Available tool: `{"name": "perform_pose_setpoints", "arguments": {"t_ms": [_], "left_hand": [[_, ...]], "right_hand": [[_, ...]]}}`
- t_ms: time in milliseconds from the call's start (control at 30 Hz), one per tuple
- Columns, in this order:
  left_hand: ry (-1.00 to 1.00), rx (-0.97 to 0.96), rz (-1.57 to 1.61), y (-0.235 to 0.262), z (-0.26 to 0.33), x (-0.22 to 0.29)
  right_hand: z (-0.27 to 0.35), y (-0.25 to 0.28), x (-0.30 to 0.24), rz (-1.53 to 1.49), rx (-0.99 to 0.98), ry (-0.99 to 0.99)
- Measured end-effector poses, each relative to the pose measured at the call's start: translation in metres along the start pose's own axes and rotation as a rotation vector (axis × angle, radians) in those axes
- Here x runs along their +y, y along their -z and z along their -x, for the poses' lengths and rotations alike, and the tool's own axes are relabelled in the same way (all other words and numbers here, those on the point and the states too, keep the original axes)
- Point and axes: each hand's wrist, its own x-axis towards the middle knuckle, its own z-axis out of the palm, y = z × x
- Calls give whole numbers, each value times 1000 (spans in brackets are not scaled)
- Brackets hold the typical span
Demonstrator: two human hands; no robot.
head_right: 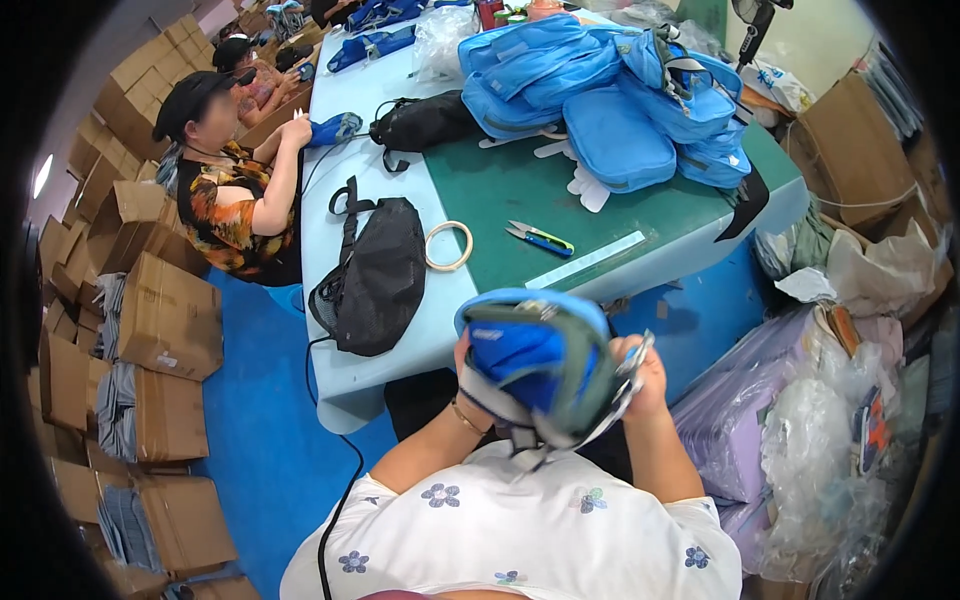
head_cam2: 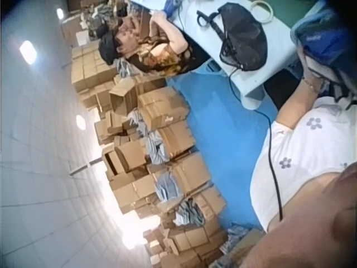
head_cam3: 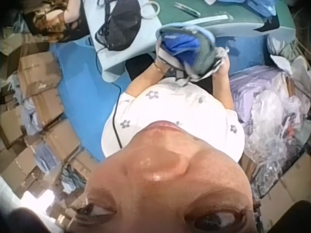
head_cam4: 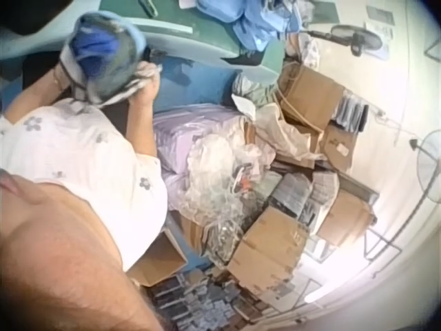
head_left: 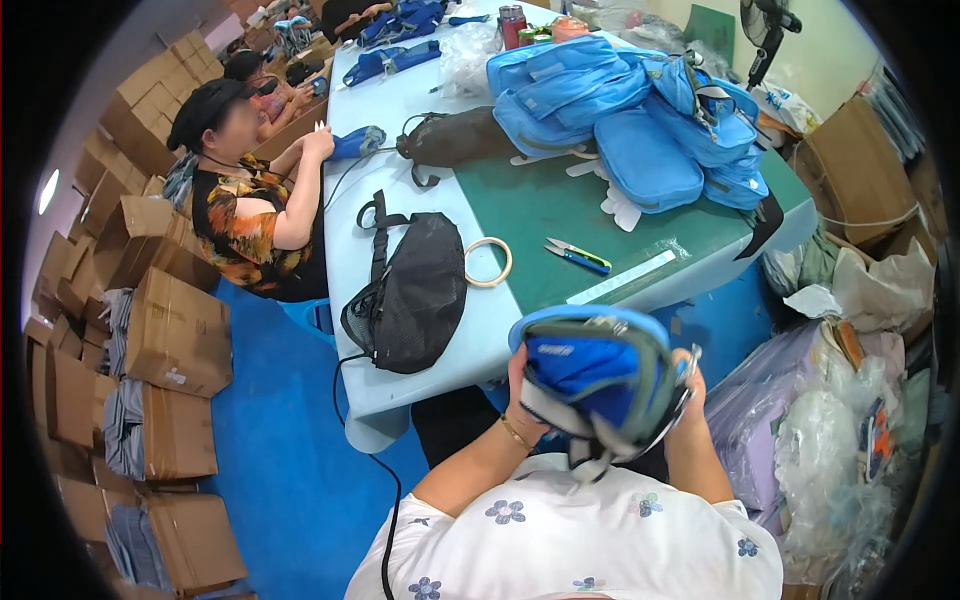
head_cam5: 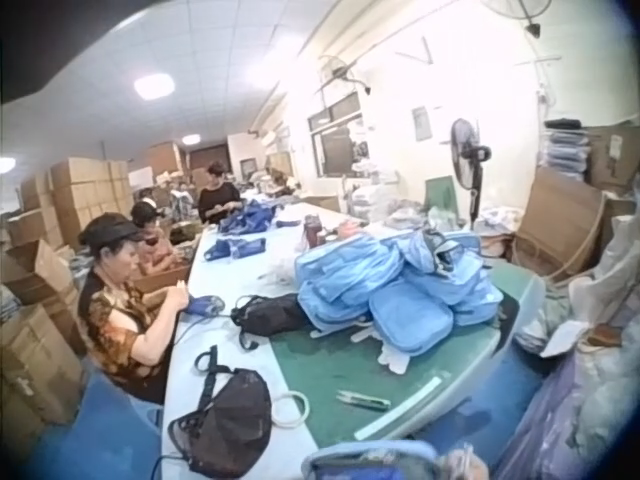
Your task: Trimming loose threads and inspecting small bags at a workshop station.
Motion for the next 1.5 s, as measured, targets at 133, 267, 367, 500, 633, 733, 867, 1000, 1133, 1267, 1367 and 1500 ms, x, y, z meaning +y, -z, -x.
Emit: {"name": "perform_pose_setpoints", "arguments": {"t_ms": [133, 267, 367, 500, 633, 733, 867, 1000, 1133, 1267, 1367, 1500], "left_hand": [[-52, -20, -167, 3, -2, -11], [129, 73, -167, 6, 5, -10], [137, -57, -691, -3, 7, -5], [-105, -31, -1254, -22, 9, 9], [-134, 133, -1938, -44, 13, 12], [-136, 102, -2239, -41, 14, -6], [144, 67, -1961, -44, 8, -2], [-98, -242, -1691, -23, 21, 9], [-400, -280, -1765, 6, 30, -1], [-409, -284, -1724, 19, 31, -7], [-41, -277, -822, 52, 25, 0], [65, -267, -1006, 56, 25, 20]], "right_hand": [[-2, 1, -2, -357, 108, -288], [15, 22, -5, -12, 38, -373], [29, 36, -11, 332, -27, -440], [40, 60, -18, 783, -130, -509], [31, 53, -52, 732, 48, -359], [17, -14, -49, 637, -247, -204], [28, -34, -5, 1222, -348, -70], [47, -18, 4, 1288, 32, 183], [58, -5, 10, 1220, 163, 346], [58, -11, 13, 1201, 114, 411], [55, -21, 12, 1050, 68, 302], [37, -31, -4, 1047, -211, 244]]}}
